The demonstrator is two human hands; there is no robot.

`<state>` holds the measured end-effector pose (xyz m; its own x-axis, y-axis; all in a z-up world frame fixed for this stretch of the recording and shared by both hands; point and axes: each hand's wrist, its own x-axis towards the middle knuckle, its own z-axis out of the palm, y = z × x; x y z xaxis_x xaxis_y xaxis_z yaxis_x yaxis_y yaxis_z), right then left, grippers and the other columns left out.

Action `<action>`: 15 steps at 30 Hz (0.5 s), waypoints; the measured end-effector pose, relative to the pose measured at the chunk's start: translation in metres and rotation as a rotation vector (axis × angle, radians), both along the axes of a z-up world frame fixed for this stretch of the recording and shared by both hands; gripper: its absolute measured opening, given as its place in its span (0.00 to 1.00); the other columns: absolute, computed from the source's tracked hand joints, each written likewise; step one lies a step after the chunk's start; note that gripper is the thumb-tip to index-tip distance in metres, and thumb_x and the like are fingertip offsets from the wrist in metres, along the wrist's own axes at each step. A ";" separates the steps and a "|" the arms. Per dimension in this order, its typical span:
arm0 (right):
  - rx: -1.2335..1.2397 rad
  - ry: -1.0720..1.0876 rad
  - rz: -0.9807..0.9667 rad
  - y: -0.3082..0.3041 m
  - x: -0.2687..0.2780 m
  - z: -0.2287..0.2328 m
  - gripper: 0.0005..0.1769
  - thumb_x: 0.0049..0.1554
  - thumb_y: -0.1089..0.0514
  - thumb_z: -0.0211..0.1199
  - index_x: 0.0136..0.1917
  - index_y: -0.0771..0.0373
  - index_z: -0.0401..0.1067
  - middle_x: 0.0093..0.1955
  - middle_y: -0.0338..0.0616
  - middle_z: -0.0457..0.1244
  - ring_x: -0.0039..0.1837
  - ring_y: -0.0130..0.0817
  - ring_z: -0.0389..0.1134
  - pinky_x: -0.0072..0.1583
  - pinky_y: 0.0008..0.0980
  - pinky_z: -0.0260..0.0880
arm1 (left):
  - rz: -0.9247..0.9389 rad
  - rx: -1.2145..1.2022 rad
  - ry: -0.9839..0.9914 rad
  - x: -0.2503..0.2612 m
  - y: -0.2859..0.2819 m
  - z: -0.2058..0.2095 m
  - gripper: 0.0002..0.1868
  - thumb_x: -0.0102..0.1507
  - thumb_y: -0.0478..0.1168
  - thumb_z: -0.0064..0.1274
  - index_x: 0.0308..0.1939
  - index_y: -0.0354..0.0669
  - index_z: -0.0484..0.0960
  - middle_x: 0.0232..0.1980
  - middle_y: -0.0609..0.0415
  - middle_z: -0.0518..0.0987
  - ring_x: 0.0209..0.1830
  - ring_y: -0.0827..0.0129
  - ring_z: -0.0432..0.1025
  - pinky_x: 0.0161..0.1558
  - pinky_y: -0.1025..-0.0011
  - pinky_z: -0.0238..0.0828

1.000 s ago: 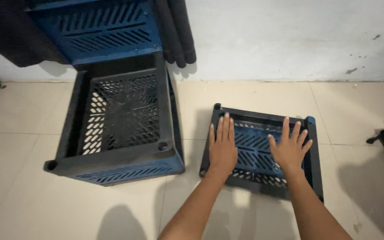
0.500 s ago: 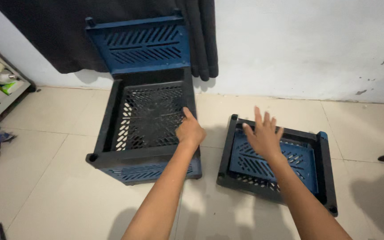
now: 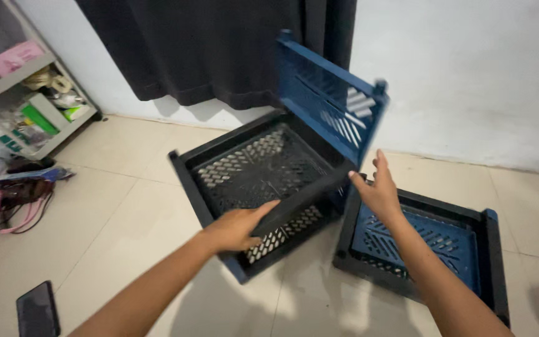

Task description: The person assembles a stack of plastic crates by inserting blue side panels into black base frames. They handle each crate individually, fitting the panels into place, then lift and stack the completed crates on top of one another.

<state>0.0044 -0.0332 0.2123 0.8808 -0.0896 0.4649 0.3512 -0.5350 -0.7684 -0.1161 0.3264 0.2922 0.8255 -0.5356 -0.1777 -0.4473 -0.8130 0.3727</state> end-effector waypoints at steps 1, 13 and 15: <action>0.089 0.008 0.051 0.007 -0.003 0.001 0.45 0.57 0.52 0.69 0.77 0.71 0.51 0.71 0.66 0.57 0.70 0.49 0.63 0.66 0.40 0.64 | -0.001 0.007 -0.013 -0.001 0.014 0.005 0.54 0.54 0.41 0.64 0.79 0.62 0.48 0.51 0.41 0.82 0.51 0.45 0.77 0.53 0.54 0.72; 0.002 0.141 0.010 0.027 -0.019 0.012 0.26 0.55 0.51 0.71 0.60 0.65 0.68 0.47 0.49 0.69 0.48 0.36 0.72 0.50 0.35 0.71 | 0.225 0.162 -0.349 -0.010 -0.025 -0.028 0.48 0.62 0.51 0.60 0.77 0.38 0.50 0.73 0.40 0.61 0.73 0.47 0.55 0.68 0.42 0.49; -0.065 0.165 -0.015 0.027 -0.015 0.014 0.22 0.57 0.47 0.71 0.53 0.67 0.70 0.44 0.52 0.70 0.48 0.40 0.74 0.50 0.38 0.72 | 0.213 0.159 -0.379 -0.007 -0.041 -0.032 0.55 0.58 0.53 0.63 0.76 0.33 0.45 0.76 0.39 0.53 0.76 0.45 0.46 0.69 0.38 0.39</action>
<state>-0.0101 -0.0067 0.2262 0.9443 -0.0777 0.3199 0.2151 -0.5897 -0.7785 -0.1231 0.2853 0.2604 0.9367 -0.3378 0.0917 -0.3450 -0.9354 0.0780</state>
